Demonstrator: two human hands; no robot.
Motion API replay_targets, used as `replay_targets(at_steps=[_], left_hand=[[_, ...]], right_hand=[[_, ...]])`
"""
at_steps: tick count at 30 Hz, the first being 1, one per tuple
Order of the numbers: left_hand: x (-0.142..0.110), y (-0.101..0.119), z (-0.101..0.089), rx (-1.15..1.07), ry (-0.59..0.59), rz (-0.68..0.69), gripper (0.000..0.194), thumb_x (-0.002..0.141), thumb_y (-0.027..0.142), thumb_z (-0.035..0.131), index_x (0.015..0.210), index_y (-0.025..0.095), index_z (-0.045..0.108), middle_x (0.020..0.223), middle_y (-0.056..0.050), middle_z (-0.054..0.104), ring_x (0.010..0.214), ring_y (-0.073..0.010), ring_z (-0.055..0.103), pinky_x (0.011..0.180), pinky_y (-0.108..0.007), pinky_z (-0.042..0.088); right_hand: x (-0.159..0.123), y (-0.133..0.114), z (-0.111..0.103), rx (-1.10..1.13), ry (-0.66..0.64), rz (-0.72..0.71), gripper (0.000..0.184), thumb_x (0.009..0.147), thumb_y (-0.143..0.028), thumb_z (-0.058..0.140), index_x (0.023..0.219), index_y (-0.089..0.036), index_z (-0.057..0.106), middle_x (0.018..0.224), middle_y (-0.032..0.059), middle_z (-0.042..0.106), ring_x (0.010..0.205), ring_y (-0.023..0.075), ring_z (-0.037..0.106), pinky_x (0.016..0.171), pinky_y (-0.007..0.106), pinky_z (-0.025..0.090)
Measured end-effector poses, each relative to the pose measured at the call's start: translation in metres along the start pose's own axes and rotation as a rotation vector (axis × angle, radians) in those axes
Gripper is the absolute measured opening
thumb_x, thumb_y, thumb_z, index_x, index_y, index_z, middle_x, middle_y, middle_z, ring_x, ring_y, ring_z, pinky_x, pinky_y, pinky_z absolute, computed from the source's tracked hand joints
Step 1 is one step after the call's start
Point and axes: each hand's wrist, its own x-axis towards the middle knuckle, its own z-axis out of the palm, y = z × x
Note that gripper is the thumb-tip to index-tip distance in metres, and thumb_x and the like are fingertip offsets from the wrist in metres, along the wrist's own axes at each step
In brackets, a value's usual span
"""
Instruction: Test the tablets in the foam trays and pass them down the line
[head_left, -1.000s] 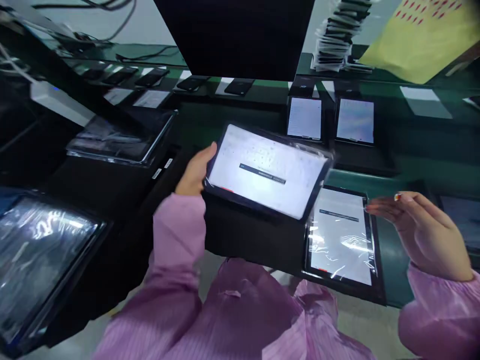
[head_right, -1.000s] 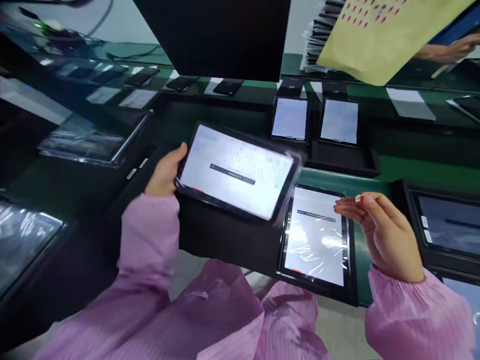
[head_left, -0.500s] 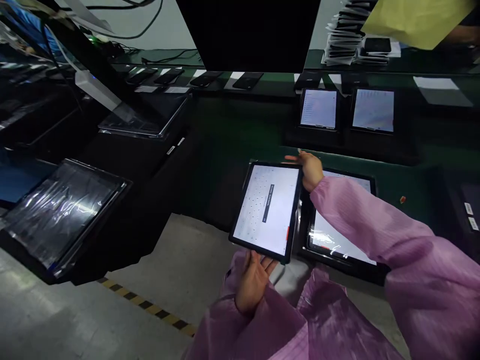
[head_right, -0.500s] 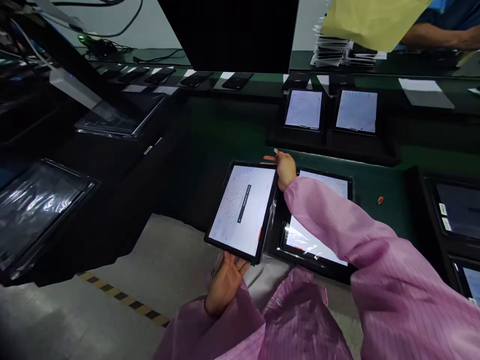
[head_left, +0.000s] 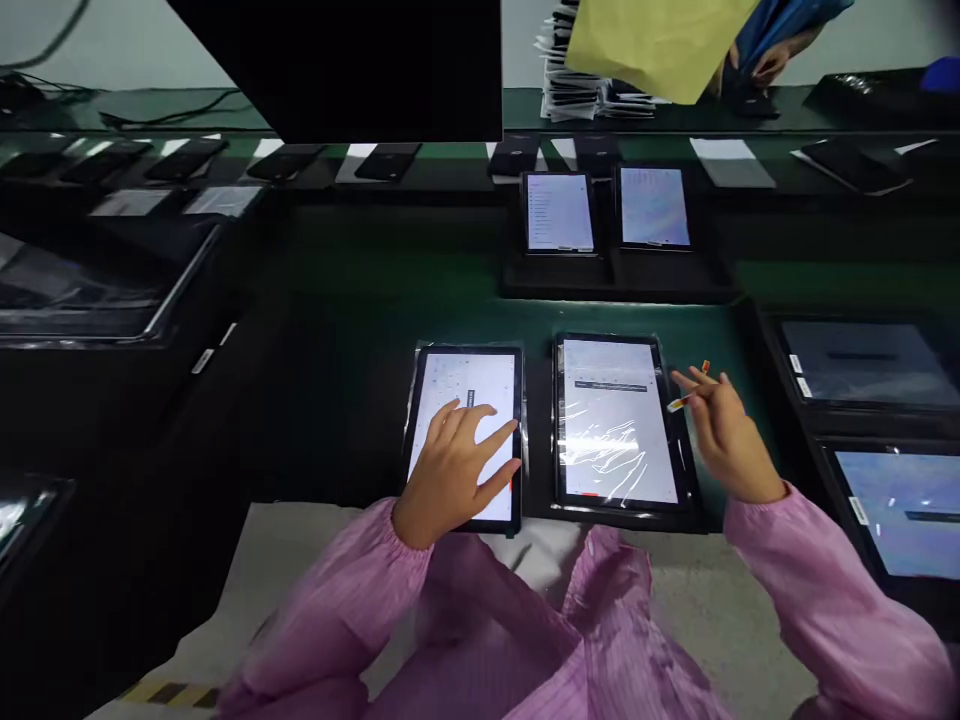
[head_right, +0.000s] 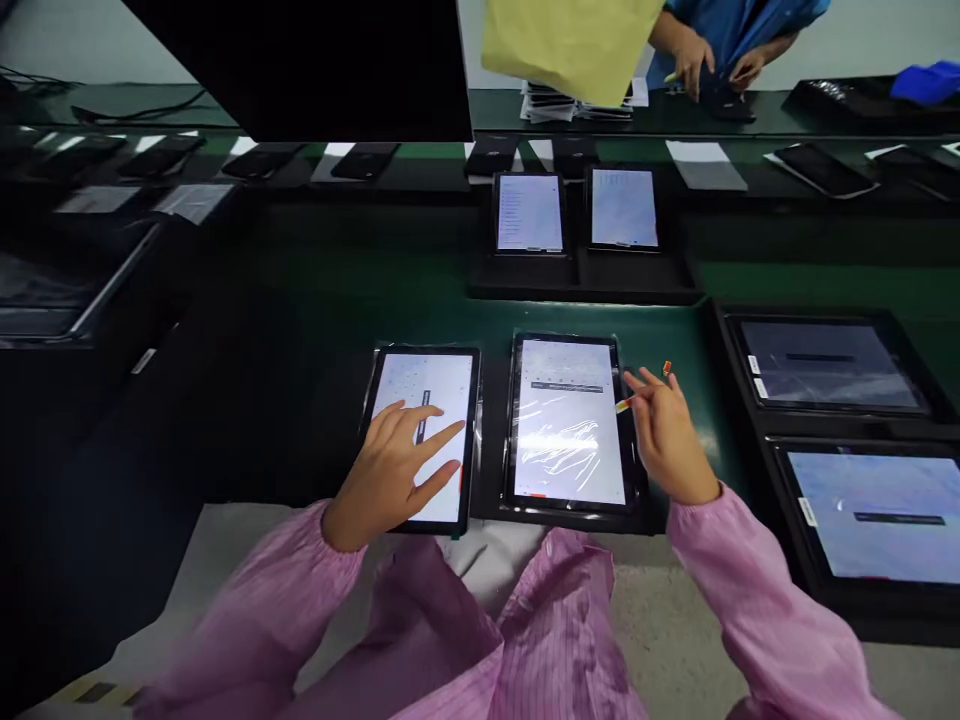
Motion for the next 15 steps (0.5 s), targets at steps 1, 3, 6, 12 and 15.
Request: replay_targets(at_steps=[1, 3, 6, 12, 15], left_hand=[[0.004, -0.002, 0.005, 0.033, -0.014, 0.049, 0.041, 0.096, 0.041, 0.047, 0.126, 0.02, 0.067, 0.123, -0.016, 0.064, 0.11, -0.0305, 0.06, 0.105, -0.058, 0.042], [0.002, -0.004, 0.01, 0.072, -0.029, 0.098, 0.043, 0.096, 0.042, 0.047, 0.13, 0.023, 0.064, 0.134, -0.015, 0.059, 0.119, -0.0315, 0.056, 0.112, -0.06, 0.033], [-0.012, -0.008, 0.011, 0.096, -0.05, 0.094, 0.044, 0.096, 0.043, 0.047, 0.134, 0.026, 0.061, 0.14, -0.013, 0.056, 0.124, -0.0303, 0.053, 0.115, -0.058, 0.028], [-0.028, -0.016, 0.017, 0.115, -0.064, 0.069, 0.046, 0.096, 0.043, 0.046, 0.137, 0.028, 0.058, 0.142, -0.013, 0.055, 0.126, -0.0306, 0.051, 0.116, -0.059, 0.021], [-0.026, -0.012, 0.022, 0.091, -0.077, 0.096, 0.045, 0.096, 0.044, 0.046, 0.135, 0.028, 0.061, 0.142, -0.012, 0.056, 0.125, -0.0299, 0.052, 0.118, -0.057, 0.019]], right_hand=[[-0.006, 0.0, 0.003, -0.002, -0.042, -0.057, 0.007, 0.092, -0.03, 0.048, 0.089, -0.024, 0.052, 0.114, 0.0098, 0.072, 0.124, 0.0276, 0.061, 0.118, 0.06, 0.029], [-0.016, -0.005, 0.005, -0.004, -0.125, -0.216, 0.007, 0.09, -0.021, 0.048, 0.093, -0.023, 0.053, 0.111, 0.006, 0.074, 0.119, 0.0244, 0.064, 0.118, 0.058, 0.032], [-0.043, -0.019, -0.003, -0.01, -0.218, -0.441, 0.023, 0.086, -0.012, 0.048, 0.103, -0.025, 0.058, 0.104, 0.0016, 0.076, 0.108, 0.0215, 0.069, 0.115, 0.054, 0.036], [-0.092, -0.014, -0.009, 0.007, -0.217, -0.429, 0.024, 0.084, -0.01, 0.048, 0.1, -0.025, 0.057, 0.087, -0.0009, 0.076, 0.094, 0.0219, 0.072, 0.114, 0.052, 0.037], [-0.073, 0.01, -0.006, -0.072, -0.108, -0.325, 0.014, 0.086, -0.015, 0.046, 0.092, -0.026, 0.053, 0.085, 0.0003, 0.076, 0.094, 0.0242, 0.072, 0.114, 0.057, 0.036]])
